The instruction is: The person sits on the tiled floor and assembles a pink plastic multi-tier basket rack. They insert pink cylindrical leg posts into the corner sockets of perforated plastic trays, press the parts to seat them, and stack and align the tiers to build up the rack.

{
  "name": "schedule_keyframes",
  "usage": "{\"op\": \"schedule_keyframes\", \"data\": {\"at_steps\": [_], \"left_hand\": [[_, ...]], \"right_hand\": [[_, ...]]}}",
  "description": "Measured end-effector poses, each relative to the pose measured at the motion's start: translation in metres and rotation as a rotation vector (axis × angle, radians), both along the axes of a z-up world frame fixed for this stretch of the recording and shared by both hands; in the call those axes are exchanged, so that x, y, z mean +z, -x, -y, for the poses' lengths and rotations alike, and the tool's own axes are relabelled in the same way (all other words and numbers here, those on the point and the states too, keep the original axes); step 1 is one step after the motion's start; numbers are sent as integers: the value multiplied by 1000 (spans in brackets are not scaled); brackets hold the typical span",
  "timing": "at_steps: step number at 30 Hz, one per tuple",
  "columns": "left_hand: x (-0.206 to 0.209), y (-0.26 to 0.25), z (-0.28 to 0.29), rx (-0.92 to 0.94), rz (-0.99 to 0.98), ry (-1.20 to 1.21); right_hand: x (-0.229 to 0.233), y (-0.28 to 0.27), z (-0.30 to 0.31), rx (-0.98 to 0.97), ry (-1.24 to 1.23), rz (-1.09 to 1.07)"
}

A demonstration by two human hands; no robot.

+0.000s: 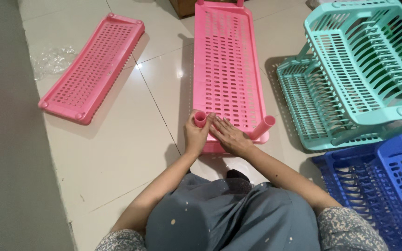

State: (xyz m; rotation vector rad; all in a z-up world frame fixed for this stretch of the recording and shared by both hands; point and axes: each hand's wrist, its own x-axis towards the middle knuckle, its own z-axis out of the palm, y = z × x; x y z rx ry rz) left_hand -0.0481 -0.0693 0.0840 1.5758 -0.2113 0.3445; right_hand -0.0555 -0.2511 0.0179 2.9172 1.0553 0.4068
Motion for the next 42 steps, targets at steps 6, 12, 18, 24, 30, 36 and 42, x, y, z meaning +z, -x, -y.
{"op": "schedule_keyframes", "data": {"at_steps": [6, 12, 18, 24, 30, 36, 42], "left_hand": [[-2, -20, -5, -180, -122, -72], [-2, -53, -24, -735, -185, -65], [5, -15, -7, -292, -65, 12], [6, -1, 3, -99, -66, -5], [-1, -38, -14, -512, -46, -46], [3, -23, -12, -408, -79, 32], [-3, -13, -3, -245, 26, 32]], "right_hand": [[-8, -1, 7, 18, -1, -9], [-12, -2, 9, 10, 76, -32], [-8, -1, 9, 12, 25, -18], [-6, 1, 10, 9, 17, -5], [-8, -2, 13, 31, -4, -41], [-9, -1, 12, -4, 47, -11], [-2, 3, 10, 41, -55, -61]]}}
